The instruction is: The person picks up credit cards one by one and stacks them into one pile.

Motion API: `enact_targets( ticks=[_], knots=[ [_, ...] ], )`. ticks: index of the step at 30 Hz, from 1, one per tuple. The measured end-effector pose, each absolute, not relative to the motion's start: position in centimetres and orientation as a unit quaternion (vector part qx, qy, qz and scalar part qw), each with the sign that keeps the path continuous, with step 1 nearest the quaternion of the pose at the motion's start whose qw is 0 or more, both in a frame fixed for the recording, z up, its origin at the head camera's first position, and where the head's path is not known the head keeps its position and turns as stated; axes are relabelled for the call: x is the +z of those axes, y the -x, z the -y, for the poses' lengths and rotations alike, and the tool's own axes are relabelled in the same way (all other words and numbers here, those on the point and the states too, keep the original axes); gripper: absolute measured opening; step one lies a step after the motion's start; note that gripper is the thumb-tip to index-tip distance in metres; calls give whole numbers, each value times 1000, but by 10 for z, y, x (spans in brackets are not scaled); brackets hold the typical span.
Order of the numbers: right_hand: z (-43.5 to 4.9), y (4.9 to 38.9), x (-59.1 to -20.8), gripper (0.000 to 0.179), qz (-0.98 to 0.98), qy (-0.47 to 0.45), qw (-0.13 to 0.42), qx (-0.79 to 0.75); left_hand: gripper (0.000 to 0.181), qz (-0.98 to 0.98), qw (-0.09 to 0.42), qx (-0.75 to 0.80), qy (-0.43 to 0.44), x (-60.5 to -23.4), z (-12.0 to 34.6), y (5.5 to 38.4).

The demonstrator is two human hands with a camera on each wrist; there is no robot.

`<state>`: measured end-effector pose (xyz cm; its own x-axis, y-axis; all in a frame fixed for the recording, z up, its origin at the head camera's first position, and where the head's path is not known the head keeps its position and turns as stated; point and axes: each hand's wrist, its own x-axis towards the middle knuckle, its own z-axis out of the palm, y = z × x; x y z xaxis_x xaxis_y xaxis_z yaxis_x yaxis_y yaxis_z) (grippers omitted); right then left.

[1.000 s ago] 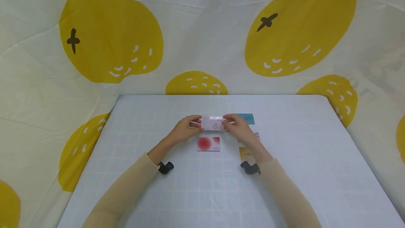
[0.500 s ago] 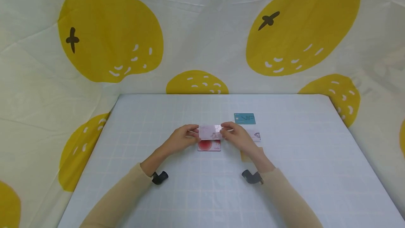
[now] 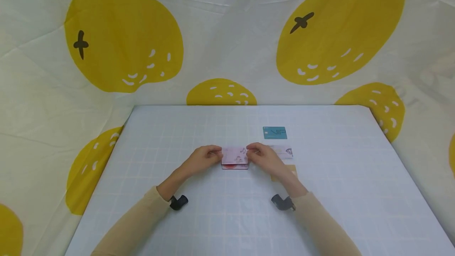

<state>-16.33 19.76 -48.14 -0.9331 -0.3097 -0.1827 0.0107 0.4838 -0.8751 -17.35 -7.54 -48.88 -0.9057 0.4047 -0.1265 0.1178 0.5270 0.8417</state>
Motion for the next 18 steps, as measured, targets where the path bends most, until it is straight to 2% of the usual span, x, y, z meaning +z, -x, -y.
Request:
enact_targets(
  ticks=[18],
  knots=[
    [-197, 160, -492, 34, -856, 78, 180, -478, 39, -874, 173, 427, -157, -498, 71, 171]
  ],
)
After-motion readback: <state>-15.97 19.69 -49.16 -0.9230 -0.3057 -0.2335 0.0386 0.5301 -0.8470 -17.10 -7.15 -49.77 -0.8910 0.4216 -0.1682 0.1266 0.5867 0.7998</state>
